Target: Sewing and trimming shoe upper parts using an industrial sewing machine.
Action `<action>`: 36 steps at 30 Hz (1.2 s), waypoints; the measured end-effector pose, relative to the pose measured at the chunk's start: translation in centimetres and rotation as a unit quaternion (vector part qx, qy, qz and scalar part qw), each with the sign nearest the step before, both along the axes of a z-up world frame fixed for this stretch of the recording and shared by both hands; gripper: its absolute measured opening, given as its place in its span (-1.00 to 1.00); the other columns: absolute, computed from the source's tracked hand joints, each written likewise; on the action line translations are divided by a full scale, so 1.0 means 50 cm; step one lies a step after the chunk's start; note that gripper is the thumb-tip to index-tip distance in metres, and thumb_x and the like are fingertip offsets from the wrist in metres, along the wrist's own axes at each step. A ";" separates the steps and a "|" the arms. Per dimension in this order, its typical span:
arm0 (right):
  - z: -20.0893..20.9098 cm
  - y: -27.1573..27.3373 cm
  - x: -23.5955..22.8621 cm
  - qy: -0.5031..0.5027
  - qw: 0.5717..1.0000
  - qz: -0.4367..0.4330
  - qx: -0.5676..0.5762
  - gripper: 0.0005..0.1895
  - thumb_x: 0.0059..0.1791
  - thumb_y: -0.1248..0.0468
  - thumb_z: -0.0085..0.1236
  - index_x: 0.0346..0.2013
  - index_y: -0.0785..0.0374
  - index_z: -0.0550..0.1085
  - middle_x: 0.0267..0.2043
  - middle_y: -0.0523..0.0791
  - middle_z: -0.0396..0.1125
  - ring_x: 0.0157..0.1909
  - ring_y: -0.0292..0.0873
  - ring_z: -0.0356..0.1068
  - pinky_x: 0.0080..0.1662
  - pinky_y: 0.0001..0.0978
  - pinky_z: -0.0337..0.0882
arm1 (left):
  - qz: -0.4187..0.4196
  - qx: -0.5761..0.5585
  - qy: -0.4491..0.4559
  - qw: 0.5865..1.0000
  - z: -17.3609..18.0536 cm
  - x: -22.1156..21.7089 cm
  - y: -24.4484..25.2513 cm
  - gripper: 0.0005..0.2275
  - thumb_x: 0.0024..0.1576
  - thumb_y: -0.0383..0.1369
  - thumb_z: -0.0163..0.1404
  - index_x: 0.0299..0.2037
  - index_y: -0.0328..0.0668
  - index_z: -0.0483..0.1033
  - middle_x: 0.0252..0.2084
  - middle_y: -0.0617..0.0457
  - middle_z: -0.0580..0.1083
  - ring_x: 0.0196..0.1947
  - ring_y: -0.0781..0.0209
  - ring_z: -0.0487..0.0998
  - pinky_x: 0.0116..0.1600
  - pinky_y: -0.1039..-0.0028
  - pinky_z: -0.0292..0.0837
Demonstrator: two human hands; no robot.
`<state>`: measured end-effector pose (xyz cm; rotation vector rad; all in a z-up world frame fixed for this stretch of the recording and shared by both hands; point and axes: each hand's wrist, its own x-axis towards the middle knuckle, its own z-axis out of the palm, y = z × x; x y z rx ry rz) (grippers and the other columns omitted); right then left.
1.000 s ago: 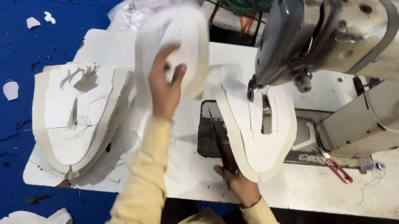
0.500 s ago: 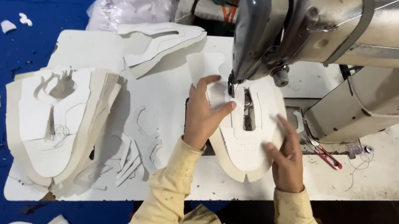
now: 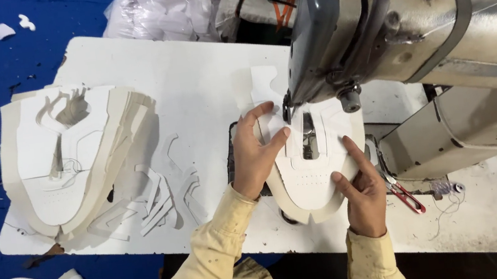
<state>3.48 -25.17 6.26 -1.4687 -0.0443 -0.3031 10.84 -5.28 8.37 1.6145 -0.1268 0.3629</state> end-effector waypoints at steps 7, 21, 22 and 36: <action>0.029 0.006 0.034 0.018 1.000 -0.001 -0.002 -0.28 -0.08 0.53 0.15 0.39 0.43 0.25 0.44 0.07 0.23 0.36 -0.10 0.29 0.28 -0.31 0.32 | -0.048 0.021 0.007 0.999 0.009 0.032 0.017 -0.43 0.02 -0.39 0.21 0.27 -0.31 0.34 0.21 -0.11 0.37 0.26 0.04 0.42 0.34 0.33 0.32; 0.029 0.003 0.033 0.018 0.999 0.002 -0.036 -0.29 -0.07 0.54 0.15 0.39 0.45 0.24 0.45 0.07 0.21 0.37 -0.13 0.28 0.31 -0.31 0.30 | -0.020 0.044 0.004 0.999 0.023 -0.017 0.010 -0.66 0.03 -0.43 0.21 0.02 -0.29 0.52 0.01 -0.06 0.55 0.06 0.09 0.55 0.21 0.36 0.41; 0.028 0.002 0.035 0.015 1.000 0.007 -0.026 -0.30 -0.06 0.53 0.15 0.39 0.45 0.25 0.45 0.07 0.21 0.37 -0.12 0.29 0.31 -0.31 0.31 | -0.031 0.026 0.022 0.999 0.026 -0.017 0.011 -0.67 0.04 -0.42 0.19 0.02 -0.27 0.53 0.01 -0.06 0.52 0.05 0.12 0.55 0.17 0.38 0.46; 0.028 0.004 0.038 0.017 0.998 -0.008 -0.067 -0.29 -0.08 0.49 0.20 0.38 0.45 0.27 0.43 0.09 0.24 0.37 -0.08 0.29 0.28 -0.28 0.32 | -0.063 -0.097 0.044 0.992 0.017 -0.024 -0.009 -0.61 0.10 -0.46 0.08 0.15 -0.34 0.41 0.14 -0.02 0.39 0.12 0.13 0.51 0.02 0.39 0.60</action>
